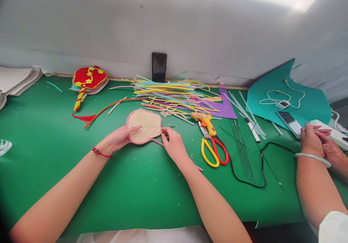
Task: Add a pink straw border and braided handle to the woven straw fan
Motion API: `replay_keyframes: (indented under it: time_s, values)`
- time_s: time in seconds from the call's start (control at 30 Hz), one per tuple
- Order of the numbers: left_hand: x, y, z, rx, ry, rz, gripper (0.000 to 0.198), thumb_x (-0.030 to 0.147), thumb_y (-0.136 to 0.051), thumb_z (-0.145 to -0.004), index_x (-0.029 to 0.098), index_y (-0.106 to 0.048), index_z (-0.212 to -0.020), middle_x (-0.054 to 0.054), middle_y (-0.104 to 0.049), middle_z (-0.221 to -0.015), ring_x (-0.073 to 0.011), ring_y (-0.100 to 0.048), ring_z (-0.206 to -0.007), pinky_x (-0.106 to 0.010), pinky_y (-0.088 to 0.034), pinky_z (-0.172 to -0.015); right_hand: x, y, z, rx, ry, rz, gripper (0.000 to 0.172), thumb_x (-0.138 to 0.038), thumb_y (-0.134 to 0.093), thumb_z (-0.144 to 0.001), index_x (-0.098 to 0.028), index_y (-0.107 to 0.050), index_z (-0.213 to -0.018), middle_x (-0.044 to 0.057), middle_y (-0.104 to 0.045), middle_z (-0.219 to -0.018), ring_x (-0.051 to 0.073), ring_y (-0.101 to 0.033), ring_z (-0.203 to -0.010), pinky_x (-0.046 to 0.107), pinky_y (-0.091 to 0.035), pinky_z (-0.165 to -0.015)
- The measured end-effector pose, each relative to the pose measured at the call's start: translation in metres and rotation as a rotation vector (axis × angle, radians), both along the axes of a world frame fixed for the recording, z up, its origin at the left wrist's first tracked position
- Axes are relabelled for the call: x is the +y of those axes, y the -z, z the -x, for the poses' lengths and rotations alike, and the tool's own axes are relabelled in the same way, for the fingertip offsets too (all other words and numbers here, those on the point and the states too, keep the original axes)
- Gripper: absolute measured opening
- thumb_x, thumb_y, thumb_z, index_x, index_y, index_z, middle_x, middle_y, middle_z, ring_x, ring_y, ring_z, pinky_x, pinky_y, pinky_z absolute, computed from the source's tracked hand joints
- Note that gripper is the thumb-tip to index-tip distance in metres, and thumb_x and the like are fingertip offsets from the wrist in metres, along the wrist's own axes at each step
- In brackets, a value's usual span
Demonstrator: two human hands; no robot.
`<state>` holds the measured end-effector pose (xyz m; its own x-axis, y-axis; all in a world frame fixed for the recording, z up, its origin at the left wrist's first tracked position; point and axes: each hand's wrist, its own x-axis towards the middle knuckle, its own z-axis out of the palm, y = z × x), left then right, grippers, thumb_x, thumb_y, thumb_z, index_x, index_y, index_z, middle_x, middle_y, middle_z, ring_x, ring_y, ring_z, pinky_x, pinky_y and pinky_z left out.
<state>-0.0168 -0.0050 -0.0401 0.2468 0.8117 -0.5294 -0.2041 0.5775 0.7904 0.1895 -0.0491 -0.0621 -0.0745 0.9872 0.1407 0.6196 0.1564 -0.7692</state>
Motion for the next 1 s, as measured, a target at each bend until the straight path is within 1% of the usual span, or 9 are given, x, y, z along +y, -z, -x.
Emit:
replay_keyframes:
  time_s: [0.1, 0.17, 0.23, 0.33, 0.43, 0.57, 0.7, 0.87, 1.0]
  values:
    - [-0.002, 0.008, 0.002, -0.090, 0.007, 0.026, 0.038, 0.011, -0.066, -0.074, 0.009, -0.061, -0.112, -0.015, -0.066, -0.113, -0.0226, -0.067, -0.093, -0.029, -0.058, -0.075, 0.003, -0.007, -0.005, 0.009, 0.006, -0.013, 0.024, -0.024, -0.046, -0.085, -0.022, -0.061, -0.103, 0.006, -0.068, -0.097, 0.017, -0.063, -0.084, 0.033, -0.051, -0.077]
    - [-0.002, 0.011, 0.006, -0.168, -0.003, 0.047, 0.042, 0.010, -0.065, -0.074, 0.009, -0.059, -0.115, -0.016, -0.065, -0.116, -0.0237, -0.067, -0.096, -0.031, -0.058, -0.080, 0.006, -0.015, -0.018, 0.005, 0.071, -0.054, 0.022, -0.025, -0.046, -0.085, -0.021, -0.062, -0.100, 0.006, -0.067, -0.097, 0.017, -0.063, -0.083, 0.033, -0.051, -0.077]
    - [-0.002, 0.010, 0.011, -0.226, -0.032, 0.073, 0.044, 0.010, -0.064, -0.075, 0.010, -0.056, -0.119, -0.015, -0.063, -0.119, -0.0242, -0.066, -0.099, -0.032, -0.058, -0.082, 0.012, -0.023, -0.040, -0.016, 0.235, -0.124, 0.022, -0.028, -0.047, -0.084, -0.020, -0.063, -0.097, 0.007, -0.067, -0.096, 0.018, -0.062, -0.084, 0.033, -0.050, -0.076]
    - [-0.004, 0.005, 0.016, -0.244, -0.062, 0.096, 0.049, 0.011, -0.064, -0.076, 0.012, -0.053, -0.124, -0.014, -0.062, -0.122, -0.0243, -0.065, -0.102, -0.032, -0.058, -0.083, 0.020, -0.028, -0.086, -0.171, 0.572, -0.263, 0.024, -0.032, -0.047, -0.082, -0.017, -0.062, -0.094, 0.011, -0.063, -0.097, 0.021, -0.059, -0.083, 0.037, -0.047, -0.078]
    - [-0.006, -0.002, 0.017, -0.227, -0.047, 0.086, 0.052, 0.012, -0.065, -0.075, 0.013, -0.052, -0.126, -0.014, -0.062, -0.121, -0.0247, -0.065, -0.101, -0.032, -0.059, -0.082, 0.026, -0.017, -0.128, -0.366, 0.775, -0.191, 0.029, -0.041, -0.048, -0.080, -0.016, -0.061, -0.089, 0.014, -0.059, -0.095, 0.025, -0.055, -0.087, 0.042, -0.043, -0.082]
    - [-0.008, -0.006, 0.015, -0.201, -0.030, 0.077, 0.050, 0.012, -0.067, -0.073, 0.013, -0.056, -0.122, -0.013, -0.063, -0.121, -0.0243, -0.066, -0.099, -0.030, -0.060, -0.079, 0.031, 0.007, -0.148, -0.456, 0.786, 0.054, 0.045, -0.058, -0.050, -0.075, -0.015, -0.058, -0.089, 0.016, -0.057, -0.094, 0.030, -0.054, -0.091, 0.045, -0.043, -0.080]
    - [-0.008, -0.005, 0.015, -0.222, -0.024, 0.059, 0.048, 0.011, -0.067, -0.073, 0.013, -0.057, -0.120, -0.012, -0.062, -0.122, -0.0234, -0.065, -0.101, -0.029, -0.059, -0.080, 0.038, 0.020, -0.148, -0.461, 0.752, 0.079, 0.044, -0.056, -0.042, -0.080, -0.014, -0.055, -0.087, 0.018, -0.057, -0.092, 0.032, -0.054, -0.092, 0.046, -0.042, -0.081]
    - [-0.007, -0.005, 0.018, -0.230, -0.054, 0.065, 0.048, 0.011, -0.065, -0.076, 0.015, -0.055, -0.123, -0.010, -0.063, -0.121, -0.0205, -0.067, -0.097, -0.023, -0.060, -0.074, 0.041, 0.017, -0.147, -0.441, 0.708, 0.010, 0.037, -0.049, -0.036, -0.084, -0.015, -0.050, -0.086, 0.018, -0.056, -0.092, 0.031, -0.053, -0.094, 0.045, -0.040, -0.084]
    - [-0.008, -0.007, 0.017, -0.252, -0.068, 0.034, 0.045, 0.011, -0.060, -0.079, 0.016, -0.055, -0.123, -0.009, -0.064, -0.120, -0.0187, -0.068, -0.092, -0.018, -0.059, -0.066, 0.035, 0.002, -0.140, -0.405, 0.785, -0.039, 0.038, -0.047, -0.034, -0.087, -0.013, -0.048, -0.096, 0.020, -0.058, -0.093, 0.031, -0.055, -0.089, 0.042, -0.041, -0.076]
